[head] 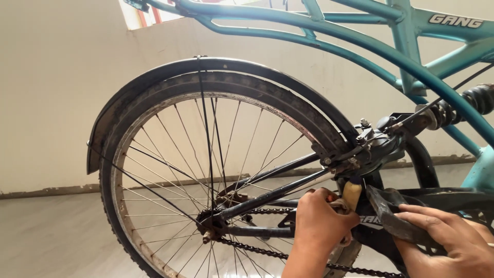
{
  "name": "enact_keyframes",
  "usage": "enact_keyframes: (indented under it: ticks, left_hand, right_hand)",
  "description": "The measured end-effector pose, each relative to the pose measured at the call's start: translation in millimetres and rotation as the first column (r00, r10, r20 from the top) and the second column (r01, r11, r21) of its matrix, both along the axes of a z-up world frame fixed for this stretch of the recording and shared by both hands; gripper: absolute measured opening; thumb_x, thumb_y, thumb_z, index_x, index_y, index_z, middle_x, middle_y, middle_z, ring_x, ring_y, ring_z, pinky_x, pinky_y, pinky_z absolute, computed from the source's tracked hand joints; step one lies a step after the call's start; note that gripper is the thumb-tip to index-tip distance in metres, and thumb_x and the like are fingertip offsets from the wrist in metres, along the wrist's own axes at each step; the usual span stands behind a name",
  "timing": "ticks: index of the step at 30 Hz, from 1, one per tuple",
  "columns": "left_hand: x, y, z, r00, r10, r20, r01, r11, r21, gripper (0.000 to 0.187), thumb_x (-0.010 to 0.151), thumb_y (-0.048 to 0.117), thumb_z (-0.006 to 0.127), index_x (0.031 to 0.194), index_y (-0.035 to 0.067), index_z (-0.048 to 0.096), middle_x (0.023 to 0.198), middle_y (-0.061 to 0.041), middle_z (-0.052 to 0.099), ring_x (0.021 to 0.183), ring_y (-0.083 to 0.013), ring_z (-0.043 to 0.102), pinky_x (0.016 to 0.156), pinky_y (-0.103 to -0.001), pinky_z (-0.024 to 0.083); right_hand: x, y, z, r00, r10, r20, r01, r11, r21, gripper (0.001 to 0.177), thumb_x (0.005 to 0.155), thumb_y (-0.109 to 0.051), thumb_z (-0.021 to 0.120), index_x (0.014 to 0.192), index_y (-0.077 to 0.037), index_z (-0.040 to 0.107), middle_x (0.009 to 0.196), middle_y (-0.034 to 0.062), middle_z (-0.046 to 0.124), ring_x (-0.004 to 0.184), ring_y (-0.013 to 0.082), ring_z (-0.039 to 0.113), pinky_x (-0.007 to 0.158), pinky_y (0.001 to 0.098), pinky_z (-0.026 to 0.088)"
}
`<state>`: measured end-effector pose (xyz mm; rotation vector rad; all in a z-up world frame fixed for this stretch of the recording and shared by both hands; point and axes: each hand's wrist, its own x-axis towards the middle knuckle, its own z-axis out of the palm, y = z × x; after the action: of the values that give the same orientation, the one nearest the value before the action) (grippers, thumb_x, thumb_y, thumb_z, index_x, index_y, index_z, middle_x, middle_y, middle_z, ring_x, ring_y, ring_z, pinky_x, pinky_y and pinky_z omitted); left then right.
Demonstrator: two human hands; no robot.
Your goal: Lubricating the hub and chain of a bicycle wheel using a small bottle of lubricant and a cloth.
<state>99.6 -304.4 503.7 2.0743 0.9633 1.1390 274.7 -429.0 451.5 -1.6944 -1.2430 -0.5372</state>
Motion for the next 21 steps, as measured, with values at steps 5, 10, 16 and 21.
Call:
enact_keyframes:
  ticks: [5,10,16,21]
  left_hand:
    - [-1,6,-4,1.000,-0.015,-0.020,0.015,1.000,0.020,0.053,0.056,0.030,0.086,0.095,-0.003,0.072,0.094,-0.019,0.070,0.086,-0.0322,0.071,0.083,-0.036,0.058]
    - [-3,9,-14,0.999,-0.015,0.039,0.011,0.995,0.100,0.051,0.057,0.030,0.086,0.093,-0.004,0.073,0.096,-0.019,0.070,0.088,-0.0329,0.070,0.084,-0.036,0.057]
    - [-11,9,-12,1.000,-0.030,0.008,0.030,0.998,0.053,0.052,0.057,0.028,0.086,0.094,-0.006,0.071,0.094,-0.019,0.070,0.088,-0.0315,0.070,0.085,-0.036,0.057]
    - [-24,7,-12,0.991,-0.042,0.128,0.029,0.994,0.102,0.044,0.061,0.026,0.083,0.093,-0.002,0.073,0.095,-0.016,0.070,0.087,-0.0285,0.070,0.083,-0.036,0.057]
  right_hand:
    - [17,2,-10,0.997,0.046,0.066,-0.046,0.999,0.003,0.037,0.057,-0.024,0.091,0.092,-0.016,0.082,0.110,0.0038,0.079,0.097,0.0177,0.078,0.089,0.0359,0.062]
    - [-22,-9,19,0.999,-0.029,-0.015,0.028,0.997,-0.069,0.026,0.062,-0.023,0.091,0.086,-0.019,0.082,0.109,-0.0029,0.079,0.097,0.0157,0.078,0.092,0.0341,0.062]
    - [-28,-8,27,0.958,-0.270,0.098,0.282,0.825,-0.490,0.030,0.063,-0.035,0.092,0.092,-0.033,0.085,0.110,-0.0153,0.071,0.106,0.0088,0.072,0.104,0.0274,0.057]
    - [3,1,9,0.972,-0.177,0.155,0.236,0.760,-0.605,0.037,0.067,-0.045,0.090,0.102,-0.038,0.082,0.118,-0.0151,0.069,0.113,0.0065,0.071,0.110,0.0271,0.056]
